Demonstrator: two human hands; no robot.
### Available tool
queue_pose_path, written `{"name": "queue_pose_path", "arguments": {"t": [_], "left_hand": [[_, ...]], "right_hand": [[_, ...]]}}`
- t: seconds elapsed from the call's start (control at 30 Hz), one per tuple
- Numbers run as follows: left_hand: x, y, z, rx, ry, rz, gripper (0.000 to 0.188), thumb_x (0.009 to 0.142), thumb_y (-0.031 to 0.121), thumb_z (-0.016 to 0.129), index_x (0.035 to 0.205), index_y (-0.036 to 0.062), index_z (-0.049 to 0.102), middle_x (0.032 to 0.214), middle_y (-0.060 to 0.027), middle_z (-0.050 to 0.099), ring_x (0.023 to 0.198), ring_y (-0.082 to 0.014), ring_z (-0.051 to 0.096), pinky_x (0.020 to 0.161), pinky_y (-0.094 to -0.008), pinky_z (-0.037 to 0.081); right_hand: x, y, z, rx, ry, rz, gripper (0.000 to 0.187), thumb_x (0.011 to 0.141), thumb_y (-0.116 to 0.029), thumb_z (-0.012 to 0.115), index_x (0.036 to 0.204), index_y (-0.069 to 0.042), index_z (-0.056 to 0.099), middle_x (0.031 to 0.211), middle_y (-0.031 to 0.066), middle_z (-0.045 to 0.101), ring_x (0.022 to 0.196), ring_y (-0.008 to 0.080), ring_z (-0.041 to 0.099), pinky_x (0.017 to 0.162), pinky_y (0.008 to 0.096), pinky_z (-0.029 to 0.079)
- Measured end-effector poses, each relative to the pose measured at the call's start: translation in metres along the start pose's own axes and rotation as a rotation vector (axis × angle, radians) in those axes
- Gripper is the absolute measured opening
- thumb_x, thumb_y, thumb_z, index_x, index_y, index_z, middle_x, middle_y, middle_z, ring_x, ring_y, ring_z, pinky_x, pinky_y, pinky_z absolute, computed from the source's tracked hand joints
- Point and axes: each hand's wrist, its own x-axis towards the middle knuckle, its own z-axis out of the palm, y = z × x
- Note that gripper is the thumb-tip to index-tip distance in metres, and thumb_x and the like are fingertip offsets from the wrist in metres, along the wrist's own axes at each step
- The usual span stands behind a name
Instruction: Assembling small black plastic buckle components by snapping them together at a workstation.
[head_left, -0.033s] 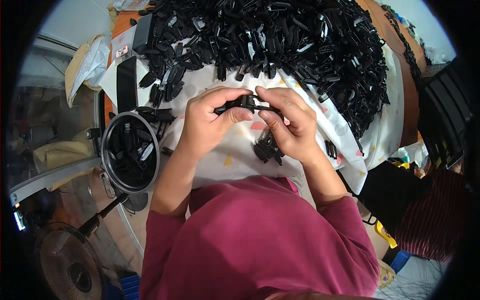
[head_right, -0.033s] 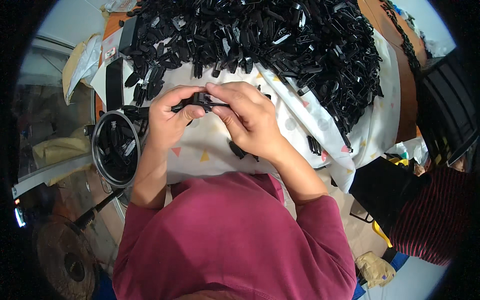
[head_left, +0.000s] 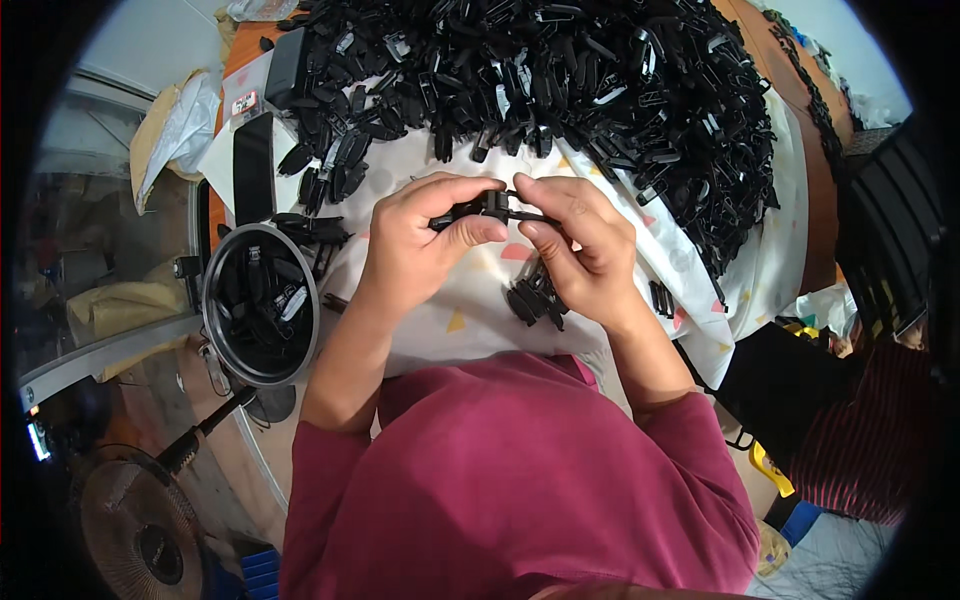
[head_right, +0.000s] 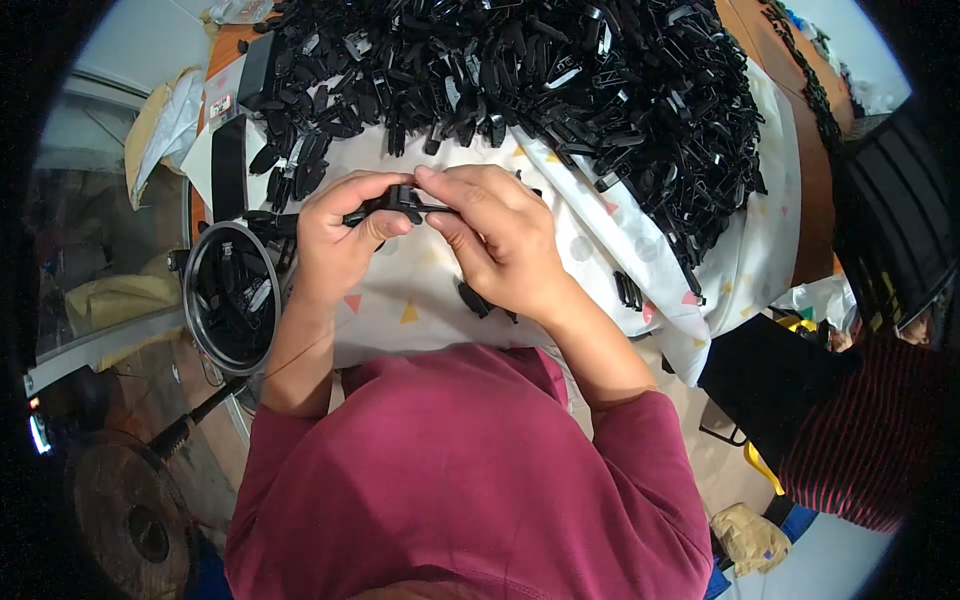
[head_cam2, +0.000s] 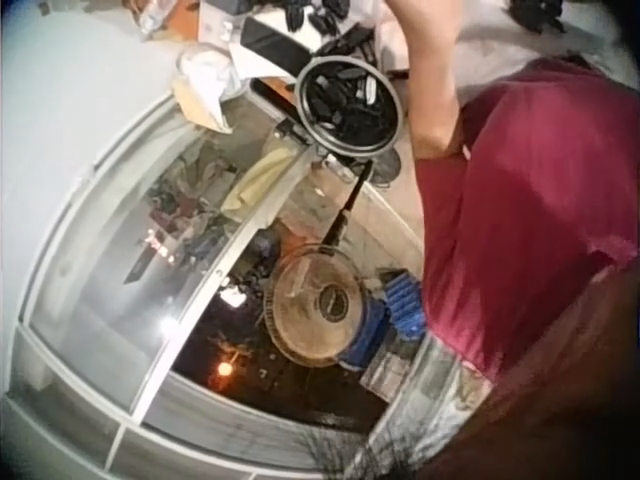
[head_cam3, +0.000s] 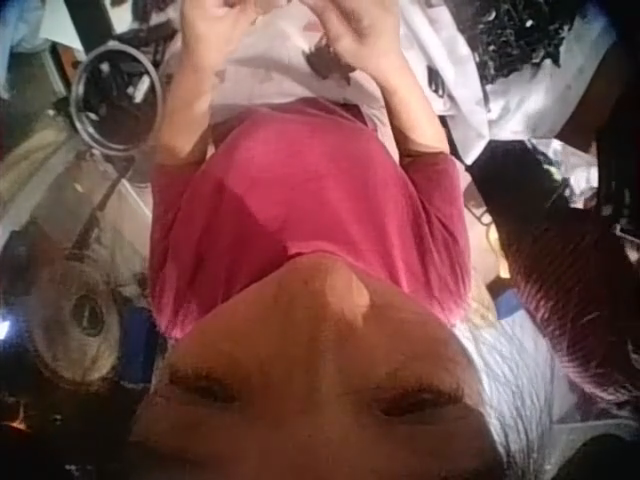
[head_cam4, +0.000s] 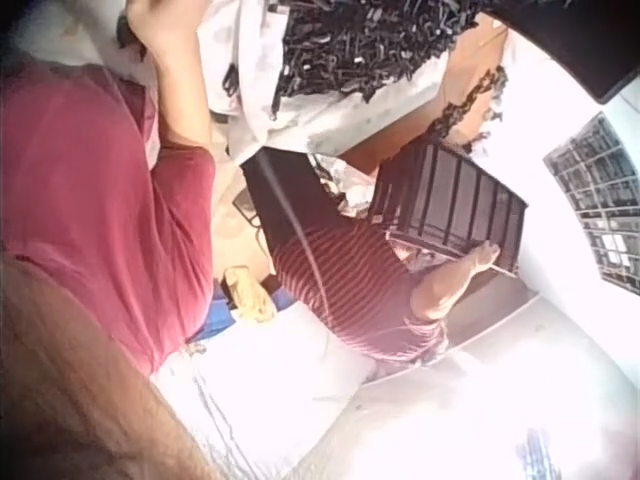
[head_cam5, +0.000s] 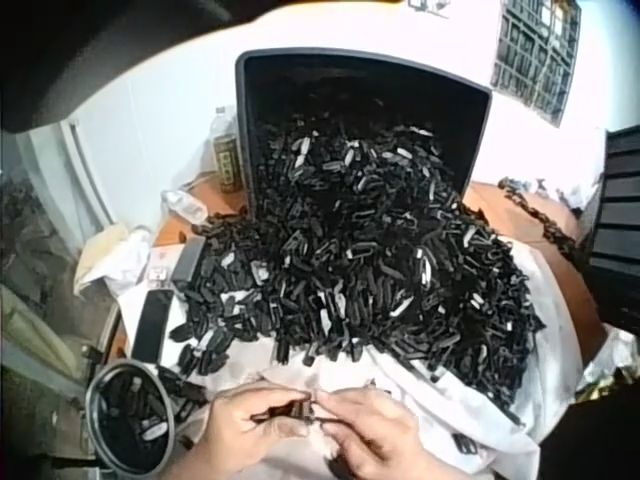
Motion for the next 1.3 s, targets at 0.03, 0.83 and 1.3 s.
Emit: {"name": "queue_pose_path", "arguments": {"t": [0.03,0.83,1.3], "left_hand": [[-0.001,0.003,0.000,0.076,-0.017,-0.001,0.031,0.067,0.015,0.073,0.092,-0.0006,0.062,0.082,-0.0087,0.062,0.072,-0.0161,0.058,0.065,-0.0253,0.045],[-0.057,-0.016,0.021,-0.603,0.219,-0.415,0.027,0.083,0.010,0.059,0.105,-0.0032,0.056,0.094,-0.0079,0.062,0.075,-0.0096,0.056,0.070,-0.0202,0.043],[-0.099,0.004,-0.099,0.629,0.702,-0.261,0.040,0.062,0.001,0.074,0.100,0.0020,0.061,0.085,-0.0081,0.065,0.077,-0.0128,0.060,0.072,-0.0239,0.046]], "right_hand": [[0.000,-0.002,-0.002,-0.092,-0.015,-0.011,0.035,0.074,0.006,0.060,0.109,0.000,0.057,0.091,0.0128,0.058,0.076,0.0186,0.057,0.064,0.0258,0.046],[-0.048,-0.001,0.047,0.344,0.036,0.594,0.035,0.078,0.001,0.062,0.111,0.005,0.051,0.098,0.0084,0.061,0.085,0.0088,0.056,0.073,0.0204,0.047],[0.037,0.094,0.074,-0.837,-0.228,0.474,0.032,0.077,-0.034,0.058,0.091,-0.006,0.050,0.085,0.0210,0.060,0.074,0.0367,0.059,0.064,0.0452,0.046]]}}
